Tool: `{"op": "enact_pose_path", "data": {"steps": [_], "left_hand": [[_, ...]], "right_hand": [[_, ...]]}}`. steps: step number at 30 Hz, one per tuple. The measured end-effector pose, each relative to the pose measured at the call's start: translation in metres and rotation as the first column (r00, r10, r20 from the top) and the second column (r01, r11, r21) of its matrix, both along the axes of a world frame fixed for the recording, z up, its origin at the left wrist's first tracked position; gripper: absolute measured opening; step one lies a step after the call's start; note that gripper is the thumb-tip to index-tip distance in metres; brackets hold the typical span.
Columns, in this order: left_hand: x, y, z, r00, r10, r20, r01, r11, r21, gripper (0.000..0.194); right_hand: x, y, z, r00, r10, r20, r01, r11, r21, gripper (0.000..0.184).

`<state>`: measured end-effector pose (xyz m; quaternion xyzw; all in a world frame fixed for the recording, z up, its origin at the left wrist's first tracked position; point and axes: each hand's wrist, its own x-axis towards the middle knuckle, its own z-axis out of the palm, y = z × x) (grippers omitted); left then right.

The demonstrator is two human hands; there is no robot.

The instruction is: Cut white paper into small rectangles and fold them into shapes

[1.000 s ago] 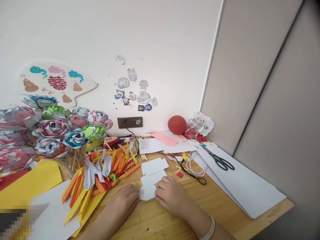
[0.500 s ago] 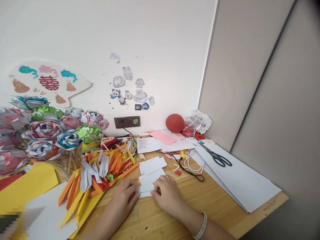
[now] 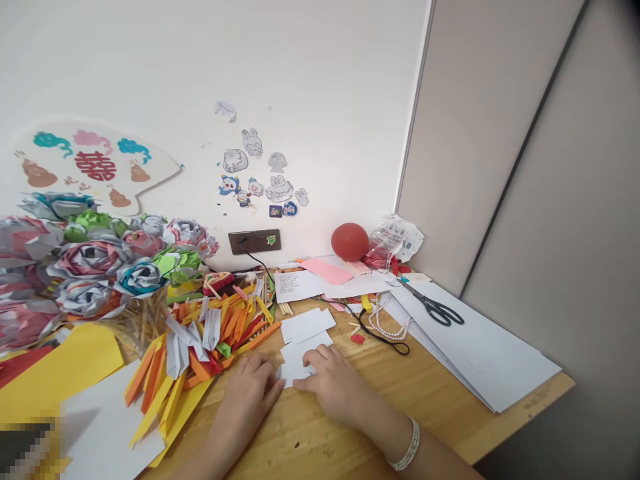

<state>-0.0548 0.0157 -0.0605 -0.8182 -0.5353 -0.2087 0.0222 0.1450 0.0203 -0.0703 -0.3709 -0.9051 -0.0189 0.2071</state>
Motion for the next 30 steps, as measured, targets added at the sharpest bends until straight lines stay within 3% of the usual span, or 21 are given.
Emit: {"op": "enact_pose_path", "data": {"steps": [8,16,21,24,26,30], "left_hand": [[-0.004,-0.002,0.007,0.994,0.113,-0.014,-0.113,0.991,-0.07,0.019],[-0.006,0.006,0.007,0.981,0.183,0.065,-0.17,0.971,-0.167,0.022],[-0.006,0.008,0.002,0.973,0.216,0.078,-0.201,0.967,-0.159,0.019],[-0.009,0.007,-0.001,0.974,0.189,0.124,-0.181,0.981,-0.07,0.017],[-0.01,0.004,-0.001,0.98,0.122,0.159,-0.134,0.989,0.064,0.019],[-0.001,-0.01,-0.004,0.99,-0.144,0.013,0.133,0.942,0.31,0.015]], "right_hand": [[0.03,0.002,0.01,0.998,0.02,-0.059,-0.027,0.993,-0.113,0.034],[0.028,-0.001,0.013,0.996,0.032,-0.085,-0.045,0.986,-0.16,0.034],[0.024,-0.001,0.012,0.996,0.015,-0.092,-0.03,0.985,-0.167,0.03],[0.021,-0.003,0.012,0.997,-0.015,-0.074,0.003,0.985,-0.172,0.03],[0.018,-0.006,0.013,0.998,-0.026,-0.048,0.018,0.988,-0.153,0.029],[0.009,-0.011,0.013,0.999,-0.038,-0.028,0.035,0.994,-0.104,0.028]]}}
